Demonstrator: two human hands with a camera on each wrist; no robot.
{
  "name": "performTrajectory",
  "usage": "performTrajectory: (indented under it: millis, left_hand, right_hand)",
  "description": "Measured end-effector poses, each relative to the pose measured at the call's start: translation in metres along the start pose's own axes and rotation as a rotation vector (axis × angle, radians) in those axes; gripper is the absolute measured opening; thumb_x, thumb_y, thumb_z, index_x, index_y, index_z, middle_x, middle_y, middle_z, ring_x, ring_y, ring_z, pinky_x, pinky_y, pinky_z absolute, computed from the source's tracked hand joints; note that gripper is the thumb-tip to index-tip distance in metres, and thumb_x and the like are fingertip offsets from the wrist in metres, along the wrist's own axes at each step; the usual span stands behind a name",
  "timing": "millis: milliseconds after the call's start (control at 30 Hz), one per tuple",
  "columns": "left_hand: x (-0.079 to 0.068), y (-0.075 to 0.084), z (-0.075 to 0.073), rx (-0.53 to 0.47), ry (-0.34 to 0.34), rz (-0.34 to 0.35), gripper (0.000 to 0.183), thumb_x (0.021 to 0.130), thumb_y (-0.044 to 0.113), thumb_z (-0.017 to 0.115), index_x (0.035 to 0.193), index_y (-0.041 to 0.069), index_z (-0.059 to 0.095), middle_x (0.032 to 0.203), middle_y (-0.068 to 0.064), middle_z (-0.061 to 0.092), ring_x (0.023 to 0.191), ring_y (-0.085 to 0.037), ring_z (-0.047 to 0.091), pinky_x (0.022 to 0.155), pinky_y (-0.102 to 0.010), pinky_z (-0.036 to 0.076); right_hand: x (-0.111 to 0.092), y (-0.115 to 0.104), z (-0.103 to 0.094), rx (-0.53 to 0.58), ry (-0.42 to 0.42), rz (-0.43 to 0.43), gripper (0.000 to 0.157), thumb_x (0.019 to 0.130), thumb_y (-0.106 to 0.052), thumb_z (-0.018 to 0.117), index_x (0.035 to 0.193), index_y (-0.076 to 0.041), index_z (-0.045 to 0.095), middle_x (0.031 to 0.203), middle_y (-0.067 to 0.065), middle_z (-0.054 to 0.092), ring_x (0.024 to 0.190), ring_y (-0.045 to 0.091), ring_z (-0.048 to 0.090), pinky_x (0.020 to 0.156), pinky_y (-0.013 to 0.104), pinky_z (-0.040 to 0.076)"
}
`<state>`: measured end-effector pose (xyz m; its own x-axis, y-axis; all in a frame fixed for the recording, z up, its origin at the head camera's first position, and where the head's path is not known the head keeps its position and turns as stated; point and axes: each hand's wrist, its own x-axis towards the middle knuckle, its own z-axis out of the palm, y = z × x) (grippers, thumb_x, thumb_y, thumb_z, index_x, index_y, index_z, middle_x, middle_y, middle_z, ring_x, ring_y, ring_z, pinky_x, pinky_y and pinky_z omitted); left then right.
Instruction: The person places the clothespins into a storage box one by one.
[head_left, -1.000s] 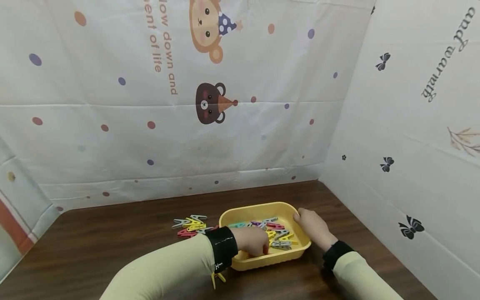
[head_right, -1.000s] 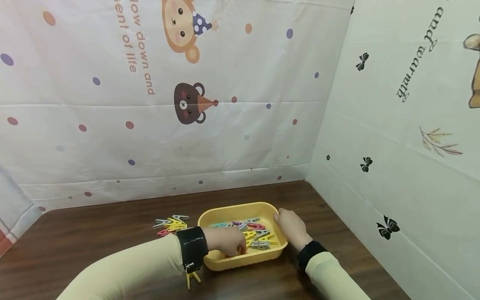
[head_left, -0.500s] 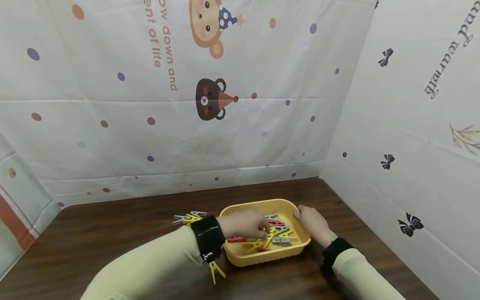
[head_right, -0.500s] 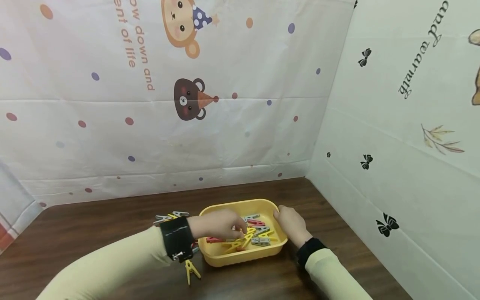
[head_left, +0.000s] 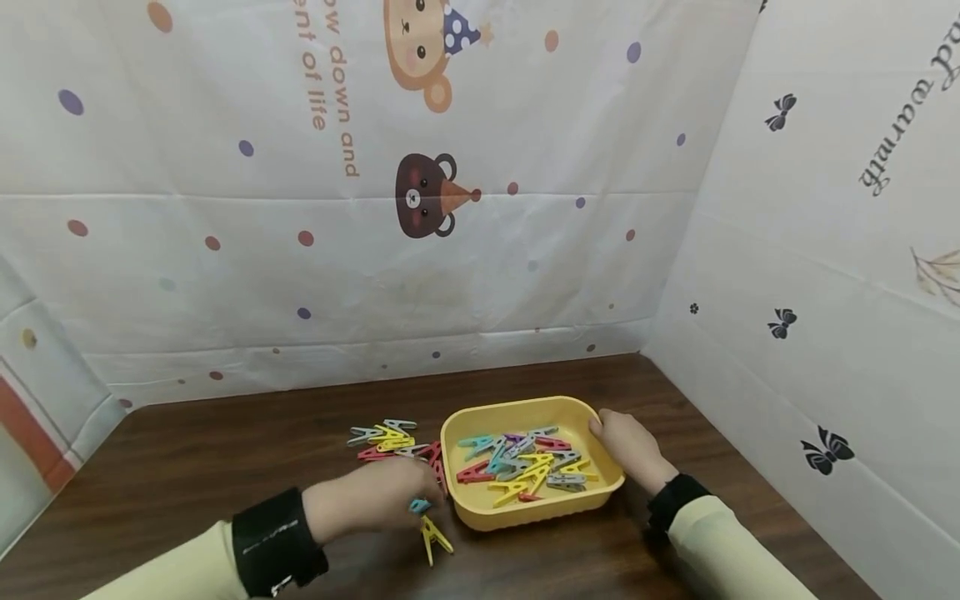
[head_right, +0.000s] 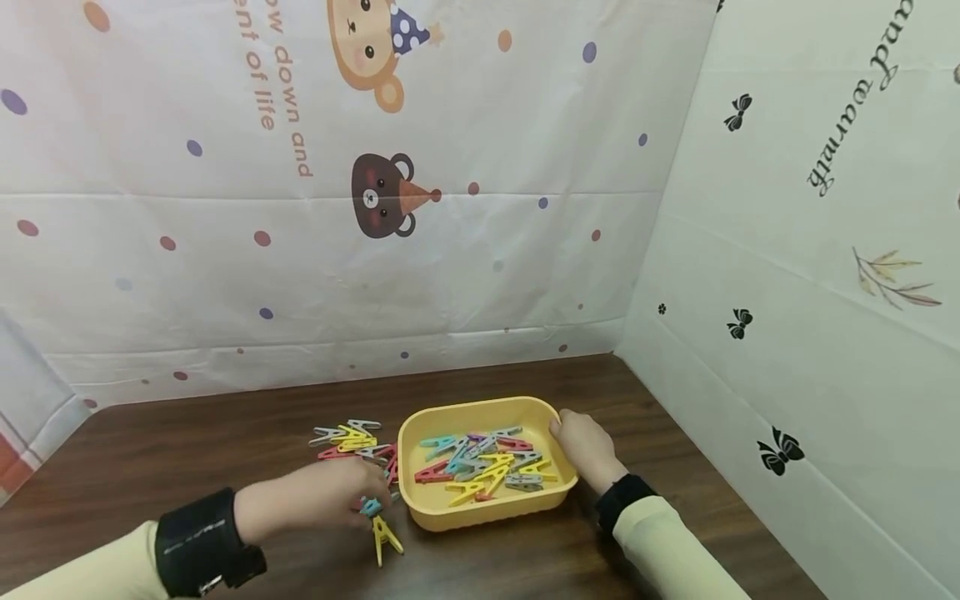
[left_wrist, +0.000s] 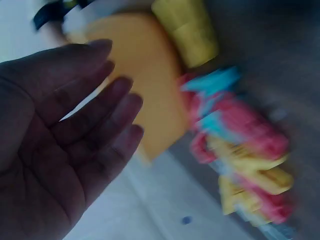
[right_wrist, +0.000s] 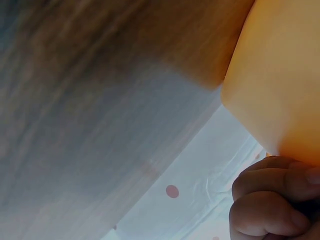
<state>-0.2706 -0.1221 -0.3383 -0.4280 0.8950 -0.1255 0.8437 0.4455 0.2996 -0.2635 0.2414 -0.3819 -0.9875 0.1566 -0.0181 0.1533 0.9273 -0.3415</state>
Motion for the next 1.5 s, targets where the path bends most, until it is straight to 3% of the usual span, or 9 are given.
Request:
performTrajectory:
  millis: [100,233,300,367,767,1267,1367,1500]
  left_hand:
    - [0.003,-0.026,0.043,0.015,0.007,0.058,0.028,0.082,0.007,0.081,0.105,0.023,0.077,0.098,0.012,0.071,0.089,0.003,0.061,0.074,-0.022,0.053]
    - [0.018,-0.069,0.102,0.106,0.054,0.173,0.039,0.081,0.012,0.083,0.113,0.033,0.073,0.104,0.017,0.067,0.092,0.007,0.059,0.072,-0.018,0.052]
    - [0.022,-0.078,0.118,0.124,0.064,0.199,0.040,0.082,0.013,0.082,0.114,0.035,0.072,0.106,0.019,0.066,0.094,0.008,0.058,0.073,-0.015,0.051]
    - [0.025,-0.080,0.123,0.138,0.066,0.215,0.039,0.084,0.012,0.081,0.113,0.036,0.072,0.104,0.020,0.065,0.093,0.008,0.058,0.073,-0.014,0.051]
    - [0.030,-0.077,0.117,0.123,0.059,0.214,0.033,0.088,0.010,0.077,0.110,0.035,0.074,0.100,0.020,0.065,0.087,0.009,0.056,0.072,-0.013,0.050]
    - [0.035,-0.077,0.119,0.073,0.016,0.212,0.024,0.092,0.018,0.076,0.109,0.035,0.073,0.097,0.022,0.064,0.084,0.010,0.054,0.071,-0.012,0.049]
    - [0.030,-0.057,0.096,-0.043,-0.038,0.201,0.020,0.091,0.020,0.077,0.107,0.031,0.074,0.095,0.020,0.066,0.083,0.011,0.055,0.073,-0.013,0.049]
    - [0.024,-0.001,0.028,-0.165,-0.058,0.153,0.020,0.088,0.019,0.080,0.106,0.020,0.075,0.090,0.014,0.068,0.079,0.009,0.054,0.072,-0.013,0.048]
  right_hand:
    - [-0.001,0.001,0.001,-0.002,0.003,-0.001,0.029,0.106,-0.021,0.047,0.093,0.000,0.062,0.070,0.005,0.055,0.062,0.016,0.050,0.057,0.028,0.039]
    - [-0.001,0.000,0.003,0.012,0.014,-0.016,0.029,0.106,-0.020,0.048,0.090,0.000,0.061,0.068,0.004,0.052,0.059,0.016,0.048,0.056,0.028,0.038]
    - [-0.001,0.000,0.005,0.014,0.018,-0.017,0.029,0.106,-0.020,0.048,0.089,-0.001,0.060,0.067,0.004,0.051,0.059,0.015,0.047,0.055,0.027,0.037]
    - [-0.002,-0.001,0.006,0.014,0.019,-0.013,0.029,0.106,-0.021,0.048,0.089,-0.001,0.060,0.066,0.004,0.050,0.059,0.016,0.047,0.055,0.027,0.036]
    - [0.001,-0.002,0.000,0.014,0.024,-0.018,0.029,0.106,-0.021,0.048,0.091,0.000,0.061,0.069,0.005,0.054,0.061,0.016,0.049,0.056,0.028,0.039]
    - [-0.001,0.000,0.001,0.024,0.021,-0.007,0.029,0.106,-0.021,0.048,0.091,-0.001,0.061,0.070,0.005,0.055,0.061,0.015,0.050,0.056,0.028,0.039]
    - [-0.001,0.001,0.002,0.028,0.019,-0.008,0.029,0.106,-0.021,0.048,0.090,-0.001,0.061,0.069,0.005,0.054,0.060,0.015,0.049,0.055,0.027,0.038]
    - [0.000,0.001,0.002,0.029,0.018,-0.007,0.029,0.106,-0.021,0.047,0.091,-0.001,0.061,0.069,0.004,0.053,0.060,0.015,0.049,0.055,0.027,0.038]
